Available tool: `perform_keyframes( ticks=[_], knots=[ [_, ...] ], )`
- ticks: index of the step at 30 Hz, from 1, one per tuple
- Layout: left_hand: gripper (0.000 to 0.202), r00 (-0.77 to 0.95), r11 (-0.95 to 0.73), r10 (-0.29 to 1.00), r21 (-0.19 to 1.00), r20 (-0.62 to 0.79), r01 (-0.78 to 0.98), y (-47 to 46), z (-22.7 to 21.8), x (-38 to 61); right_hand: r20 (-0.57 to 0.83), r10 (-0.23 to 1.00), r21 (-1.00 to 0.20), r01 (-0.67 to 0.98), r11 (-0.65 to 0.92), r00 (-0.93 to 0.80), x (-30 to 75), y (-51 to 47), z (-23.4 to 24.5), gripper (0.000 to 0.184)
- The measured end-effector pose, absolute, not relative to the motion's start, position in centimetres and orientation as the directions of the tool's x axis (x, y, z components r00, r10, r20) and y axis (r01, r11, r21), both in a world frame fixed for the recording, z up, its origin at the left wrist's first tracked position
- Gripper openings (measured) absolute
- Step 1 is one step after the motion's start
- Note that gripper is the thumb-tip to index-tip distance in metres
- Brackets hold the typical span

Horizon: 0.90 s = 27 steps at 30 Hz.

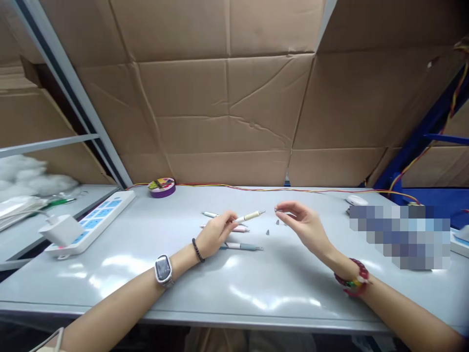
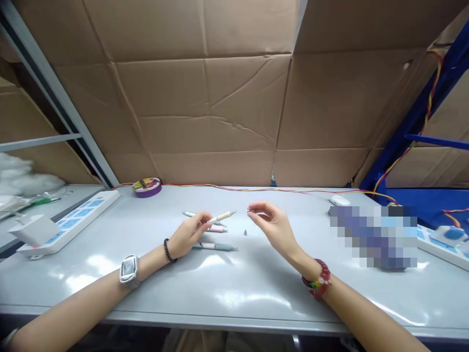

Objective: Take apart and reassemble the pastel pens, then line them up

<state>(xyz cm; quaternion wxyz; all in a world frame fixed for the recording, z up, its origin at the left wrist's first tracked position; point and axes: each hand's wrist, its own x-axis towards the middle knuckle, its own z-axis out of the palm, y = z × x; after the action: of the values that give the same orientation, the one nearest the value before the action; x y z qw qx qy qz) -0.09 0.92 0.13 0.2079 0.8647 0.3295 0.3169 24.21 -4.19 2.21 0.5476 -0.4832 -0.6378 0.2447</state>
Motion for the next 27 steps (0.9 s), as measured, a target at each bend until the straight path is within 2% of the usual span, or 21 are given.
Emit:
perform_keyframes(
  ticks=[3,7,19,23,27],
  knots=[
    [0.017,0.586,-0.699,0.699,0.567,0.410,0.437,0.9,-0.1,0.0,0.525,0.850,-0.814,0.315,0.489,0.037,23.4,-4.9,2.2,0.017],
    [0.017,0.599,-0.705,0.688,0.572,0.410,0.419,0.9,0.1,0.0,0.580,0.815,-0.760,0.356,0.544,-0.006,22.8,-5.3,2.0,0.012],
    [0.020,0.620,-0.715,0.677,0.552,0.395,0.429,0.6,0.4,0.0,0.591,0.807,-0.739,0.400,0.543,-0.004,22.8,-5.1,1.9,0.008],
    [0.023,0.637,-0.721,0.668,0.549,0.385,0.423,0.7,0.2,0.1,0.586,0.806,-0.720,0.404,0.565,-0.083,22.8,-5.1,1.7,0.009],
    [0.022,0.664,-0.709,0.658,0.588,0.355,0.389,0.9,0.1,0.0,0.626,0.763,-0.638,0.454,0.622,-0.165,22.9,-5.0,1.6,0.010]
  ],
)
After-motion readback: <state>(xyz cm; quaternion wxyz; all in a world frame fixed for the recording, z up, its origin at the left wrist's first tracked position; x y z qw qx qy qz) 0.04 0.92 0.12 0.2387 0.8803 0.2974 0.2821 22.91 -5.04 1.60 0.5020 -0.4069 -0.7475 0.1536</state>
